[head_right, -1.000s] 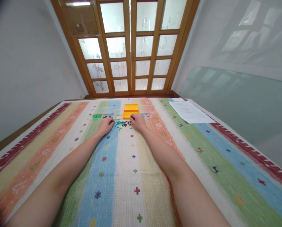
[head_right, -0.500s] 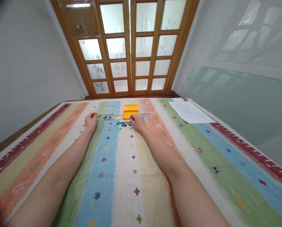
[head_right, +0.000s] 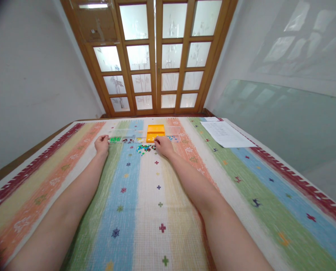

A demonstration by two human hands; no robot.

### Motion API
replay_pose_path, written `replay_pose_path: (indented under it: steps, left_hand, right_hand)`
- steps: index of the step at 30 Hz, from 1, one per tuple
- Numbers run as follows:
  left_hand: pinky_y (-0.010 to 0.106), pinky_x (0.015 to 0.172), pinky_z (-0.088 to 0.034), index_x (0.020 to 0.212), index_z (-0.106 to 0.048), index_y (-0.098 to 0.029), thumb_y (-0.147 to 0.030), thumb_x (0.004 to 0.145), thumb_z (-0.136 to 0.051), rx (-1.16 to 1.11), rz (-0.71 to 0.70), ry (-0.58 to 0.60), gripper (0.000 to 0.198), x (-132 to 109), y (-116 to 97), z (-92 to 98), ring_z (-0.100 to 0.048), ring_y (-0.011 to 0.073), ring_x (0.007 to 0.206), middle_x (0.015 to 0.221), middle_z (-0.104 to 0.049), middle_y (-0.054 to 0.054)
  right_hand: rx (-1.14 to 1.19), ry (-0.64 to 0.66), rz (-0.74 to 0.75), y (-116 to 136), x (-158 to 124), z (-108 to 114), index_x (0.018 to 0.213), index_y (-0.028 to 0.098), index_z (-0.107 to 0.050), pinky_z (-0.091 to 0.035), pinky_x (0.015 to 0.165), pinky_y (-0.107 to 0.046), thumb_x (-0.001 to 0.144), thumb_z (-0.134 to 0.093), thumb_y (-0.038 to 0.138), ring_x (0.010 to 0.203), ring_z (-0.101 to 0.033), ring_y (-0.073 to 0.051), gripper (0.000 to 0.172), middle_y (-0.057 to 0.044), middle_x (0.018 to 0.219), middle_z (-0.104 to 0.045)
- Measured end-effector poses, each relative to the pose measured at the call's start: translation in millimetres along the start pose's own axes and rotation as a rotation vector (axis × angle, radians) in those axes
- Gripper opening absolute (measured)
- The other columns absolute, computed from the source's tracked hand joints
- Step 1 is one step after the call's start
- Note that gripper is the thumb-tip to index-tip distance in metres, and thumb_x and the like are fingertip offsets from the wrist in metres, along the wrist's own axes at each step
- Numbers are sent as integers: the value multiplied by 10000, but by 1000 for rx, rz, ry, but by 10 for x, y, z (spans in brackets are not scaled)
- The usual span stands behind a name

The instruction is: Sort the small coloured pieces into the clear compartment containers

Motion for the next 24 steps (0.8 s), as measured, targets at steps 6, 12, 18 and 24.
replay_pose_path:
  steps: [6,12,18,24]
  left_hand:
    - [299,761,-542,1039,-707,-154,-253,874,-527,83,-79,27,264,-82,-162,-2,-657,195,800,886,-733,57]
    - [300,853,-532,1045,-737,-166,-274,911,-546,192,-274,231,257,-304,-377,-350,-688,206,912,959,-767,60]
    - [358,964,-515,1073,-767,-217,-268,950,-575,372,-617,646,234,-976,-653,-969,-677,229,993,1074,-765,69]
    - [409,1066,-477,1138,-784,-248,-232,952,-590,446,-882,878,269,-1468,-781,-1188,-633,251,1138,1168,-724,86]
  right_hand:
    - [3,0,3,-18,0,-12,958,202,-728,-423,792,-291,971,-584,200,880,-629,-212,145,-62,945,-745]
    - [11,-1,0,-33,2,-26,970,200,-728,-420,790,-285,976,-588,206,884,-634,-208,140,-61,955,-750]
    - [14,-10,15,-1,4,-6,966,198,-736,-420,790,-289,988,-589,214,881,-636,-209,149,-64,961,-752]
    - [5,-8,3,9,4,-2,958,202,-739,-422,795,-288,985,-598,210,887,-640,-213,144,-64,960,-754]
Point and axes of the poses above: each hand's wrist, its own x-axis towards the middle knuckle, its own z-axis out of the back of the hand, y = z × x, the point moved 10 cm from there along x, towards the middle knuckle
